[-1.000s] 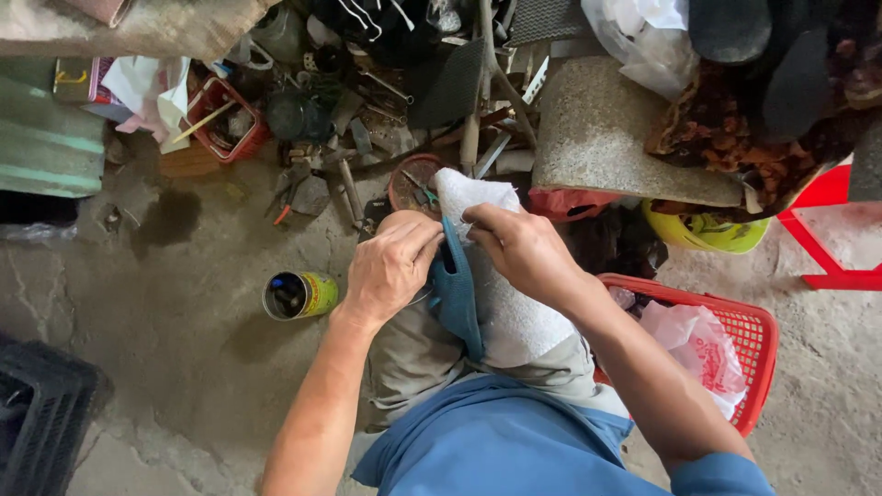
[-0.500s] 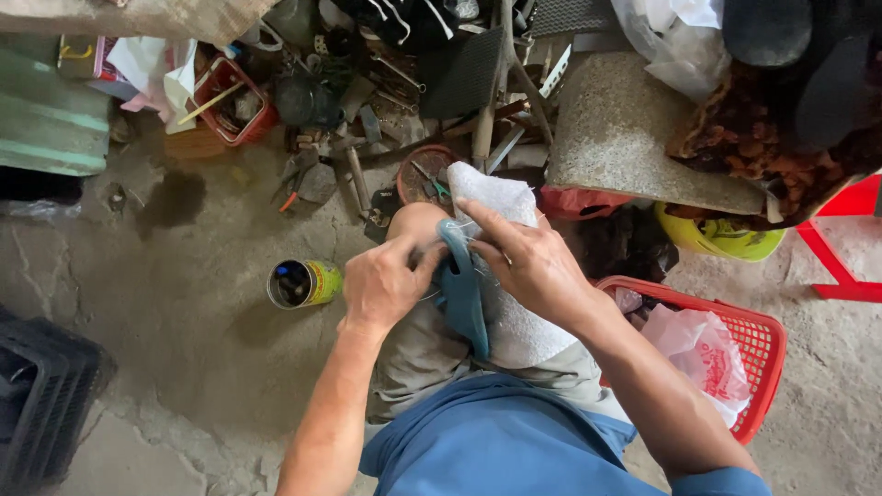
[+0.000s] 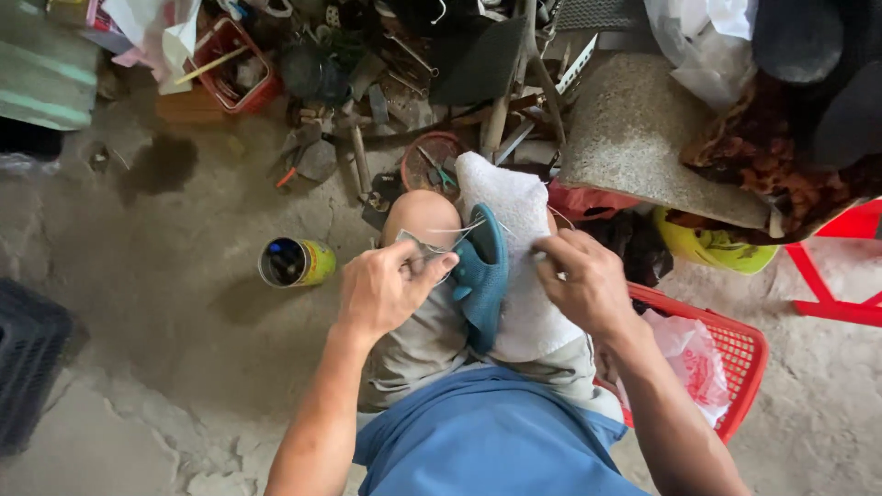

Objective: The person sits with a teal slipper on their lap, using a needle and white thread to sew the sole. They repeatedly push the needle through the material and pull the thread tight to secure the stitching.

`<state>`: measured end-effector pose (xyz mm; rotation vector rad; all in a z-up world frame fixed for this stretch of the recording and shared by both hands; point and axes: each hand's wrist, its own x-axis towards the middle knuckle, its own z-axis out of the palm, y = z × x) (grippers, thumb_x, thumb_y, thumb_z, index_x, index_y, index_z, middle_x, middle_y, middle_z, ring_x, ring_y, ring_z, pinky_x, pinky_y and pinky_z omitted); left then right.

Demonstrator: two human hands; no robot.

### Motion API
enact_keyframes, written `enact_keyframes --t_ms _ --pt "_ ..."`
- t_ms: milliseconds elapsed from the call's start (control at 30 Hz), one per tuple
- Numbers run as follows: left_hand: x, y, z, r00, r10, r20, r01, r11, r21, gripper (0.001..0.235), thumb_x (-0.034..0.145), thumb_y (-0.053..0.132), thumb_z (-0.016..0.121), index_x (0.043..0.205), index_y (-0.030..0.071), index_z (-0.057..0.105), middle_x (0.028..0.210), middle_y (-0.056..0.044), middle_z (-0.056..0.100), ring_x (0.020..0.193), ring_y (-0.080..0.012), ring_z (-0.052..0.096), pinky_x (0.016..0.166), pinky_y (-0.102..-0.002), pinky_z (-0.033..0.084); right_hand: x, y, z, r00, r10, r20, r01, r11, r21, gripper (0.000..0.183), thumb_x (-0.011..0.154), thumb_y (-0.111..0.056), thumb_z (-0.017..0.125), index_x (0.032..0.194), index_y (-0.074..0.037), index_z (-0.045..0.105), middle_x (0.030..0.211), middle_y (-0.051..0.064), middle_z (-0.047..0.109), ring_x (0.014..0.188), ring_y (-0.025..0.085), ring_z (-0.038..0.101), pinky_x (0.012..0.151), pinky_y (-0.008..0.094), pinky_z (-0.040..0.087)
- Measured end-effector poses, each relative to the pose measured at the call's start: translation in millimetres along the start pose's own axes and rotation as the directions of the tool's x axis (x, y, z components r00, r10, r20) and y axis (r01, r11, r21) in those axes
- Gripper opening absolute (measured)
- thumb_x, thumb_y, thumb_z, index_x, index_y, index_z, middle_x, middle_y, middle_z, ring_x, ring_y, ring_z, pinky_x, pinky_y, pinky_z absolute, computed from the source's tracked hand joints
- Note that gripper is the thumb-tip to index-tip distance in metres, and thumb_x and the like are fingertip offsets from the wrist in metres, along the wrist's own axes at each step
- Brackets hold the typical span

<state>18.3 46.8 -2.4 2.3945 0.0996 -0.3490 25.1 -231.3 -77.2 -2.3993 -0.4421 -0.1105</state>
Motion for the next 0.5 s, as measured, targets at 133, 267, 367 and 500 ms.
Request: enact_keyframes --t_ms 133,267,367,500 --pt "5 -17 8 0.999 -0.013 0.042 0.025 0.956 -0.293 0.050 0.085 0.059 0.075 0.065 0.015 0.062 0.053 -0.007 0.055 0.056 -0.0175 0.062 0.060 -0.030 0.051 -19 15 -21 0.975 0.201 0.097 -0.214 0.966 0.146 0.022 0.086 -0.007 0.063 0.098 -0.021 0.076 0.083 0.006 0.070 0.085 0.027 0.072 0.079 0.041 0.058" --pt "5 -17 17 0.986 0.073 -0.148 -0.113 0.950 -0.290 0.027 0.086 0.036 0.082 0.079 0.016 0.066 0.055 -0.005 0.058 0.059 -0.0217 0.067 0.059 -0.033 0.054 -12 2 -38 0.964 0.147 0.222 -0.266 0.494 0.828 0.013 0.086 -0.003 0.053 0.085 -0.008 0.065 0.125 0.020 0.063 0.120 0.030 0.059 0.099 0.042 0.048" --pt "14 -11 20 0.987 0.089 -0.135 -0.114 0.976 -0.188 0.038 0.090 0.028 0.079 0.115 0.010 0.058 0.072 -0.012 0.070 0.065 -0.0284 0.075 0.066 -0.041 0.061 11 -23 -52 0.974 0.099 0.203 -0.207 0.038 0.978 0.017 0.090 -0.019 0.051 0.082 -0.007 0.059 0.115 0.025 0.061 0.107 0.032 0.059 0.089 0.041 0.047" --pt "18 2 24 0.979 0.196 0.061 -0.158 0.909 -0.385 0.033 0.099 0.024 0.062 0.116 -0.002 0.070 0.110 -0.017 0.077 0.097 -0.0274 0.077 0.083 -0.035 0.066 40 -59 -47 0.921 0.269 0.284 -0.389 0.564 0.729 0.058 0.070 0.018 0.055 0.125 -0.001 0.058 0.132 0.018 0.069 0.066 0.011 0.046 0.057 0.022 0.044"
